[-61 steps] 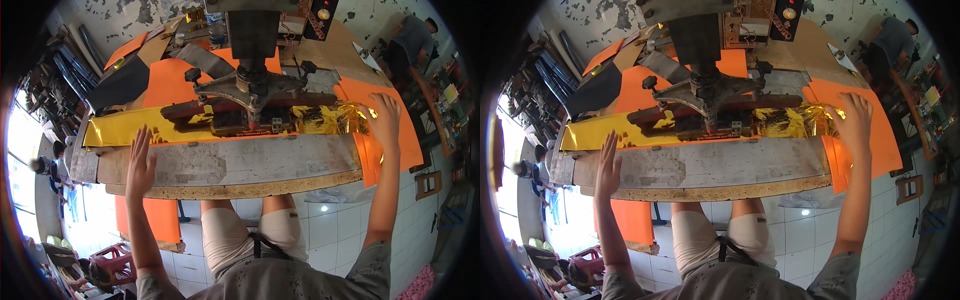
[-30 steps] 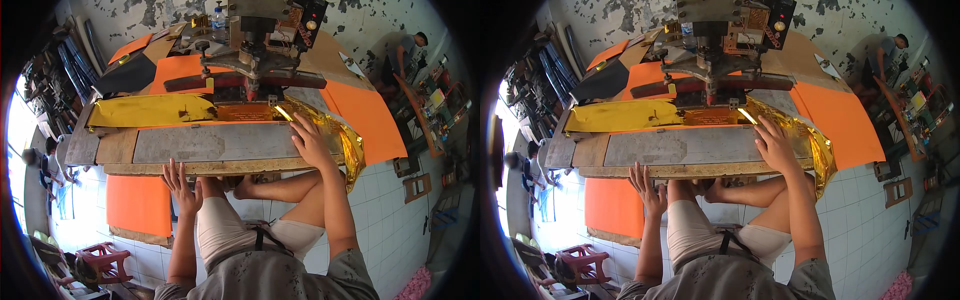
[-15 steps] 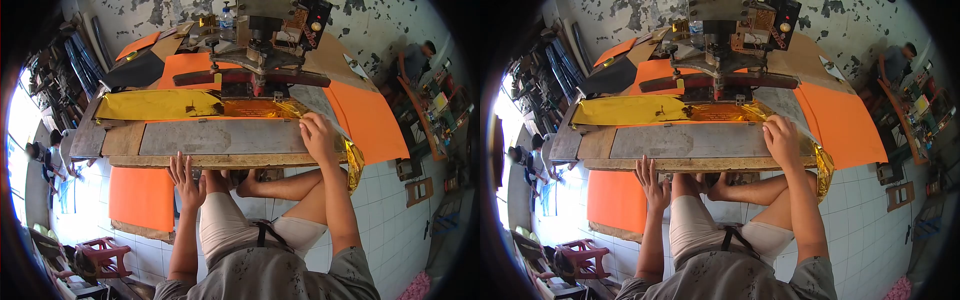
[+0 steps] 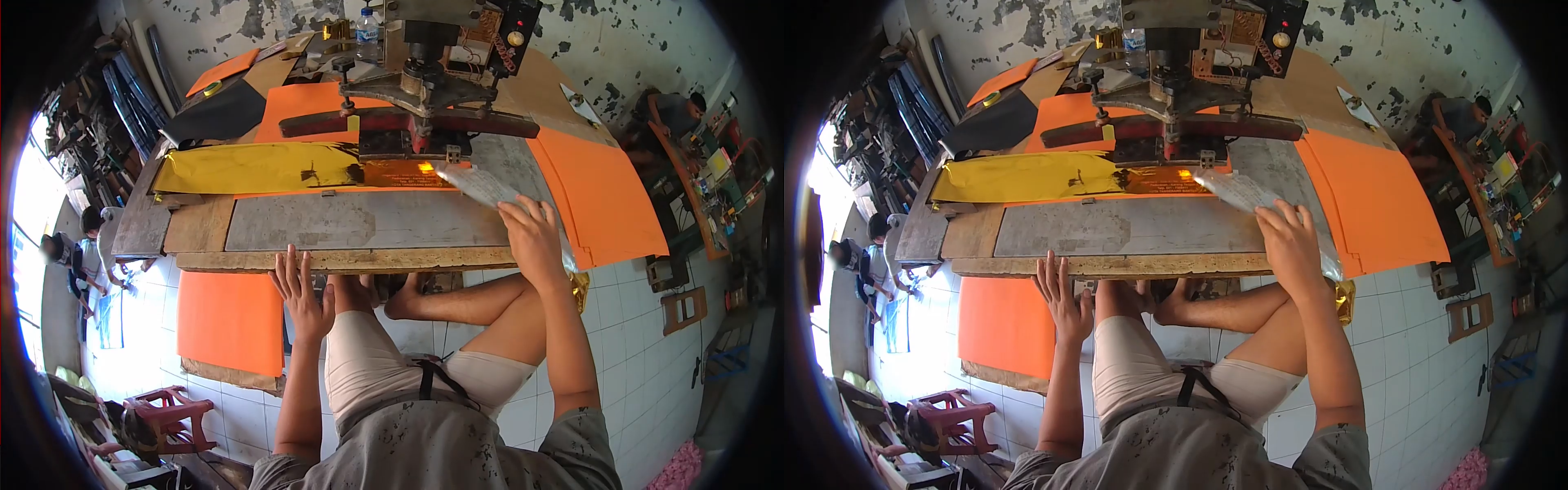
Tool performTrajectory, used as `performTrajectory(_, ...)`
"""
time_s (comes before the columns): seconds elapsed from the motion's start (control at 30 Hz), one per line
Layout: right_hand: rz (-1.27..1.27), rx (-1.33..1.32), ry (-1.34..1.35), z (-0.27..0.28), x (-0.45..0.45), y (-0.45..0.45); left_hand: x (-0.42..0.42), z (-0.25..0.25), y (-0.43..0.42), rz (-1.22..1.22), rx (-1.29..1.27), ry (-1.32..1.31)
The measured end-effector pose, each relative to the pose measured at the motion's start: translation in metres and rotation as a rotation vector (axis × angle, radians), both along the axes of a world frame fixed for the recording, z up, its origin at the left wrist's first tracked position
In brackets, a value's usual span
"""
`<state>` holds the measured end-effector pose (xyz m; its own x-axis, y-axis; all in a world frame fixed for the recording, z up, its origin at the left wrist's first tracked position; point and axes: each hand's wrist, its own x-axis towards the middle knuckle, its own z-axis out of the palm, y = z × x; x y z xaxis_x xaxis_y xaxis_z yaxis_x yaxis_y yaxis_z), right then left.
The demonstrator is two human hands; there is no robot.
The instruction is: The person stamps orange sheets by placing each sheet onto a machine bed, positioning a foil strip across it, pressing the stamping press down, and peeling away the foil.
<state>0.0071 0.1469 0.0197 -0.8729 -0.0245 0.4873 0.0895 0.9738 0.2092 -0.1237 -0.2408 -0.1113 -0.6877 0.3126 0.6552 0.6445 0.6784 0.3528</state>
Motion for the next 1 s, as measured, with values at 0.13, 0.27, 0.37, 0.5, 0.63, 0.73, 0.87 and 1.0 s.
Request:
performTrajectory(0.13, 0.089, -0.046, -0.035, 0.012, 0.019, -0.019, 0.01, 0.017, 0.004, 0.019, 0.016, -0.051)
performTrajectory(0.27, 0.117, -0.068, -0.004, 0.02, 0.04, -0.037, 0.033, 0.032, 0.02, -0.117, 0.189, -0.06)
performTrajectory(0.37, 0.133, -0.067, 0.011, 0.026, 0.054, -0.05, 0.058, 0.044, 0.044, -0.366, 0.344, -0.133)
performTrajectory(0.5, 0.14, -0.095, 0.023, 0.034, 0.072, -0.066, 0.079, 0.07, 0.08, -0.673, 0.381, -0.418)
performTrajectory(0.63, 0.185, -0.109, 0.026, 0.036, 0.088, -0.074, 0.093, 0.073, 0.116, -0.921, 0.635, -0.939)
performTrajectory(0.73, 0.211, -0.102, 0.008, 0.037, 0.101, -0.081, 0.094, 0.071, 0.13, -1.07, 0.768, -1.214)
performTrajectory(0.87, 0.273, -0.149, 0.036, 0.027, 0.117, -0.091, 0.101, 0.069, 0.137, -1.152, 0.936, -1.333)
performTrajectory(1.0, 0.302, -0.227, 0.026, 0.016, 0.133, -0.096, 0.112, 0.059, 0.127, -1.172, 0.929, -1.338)
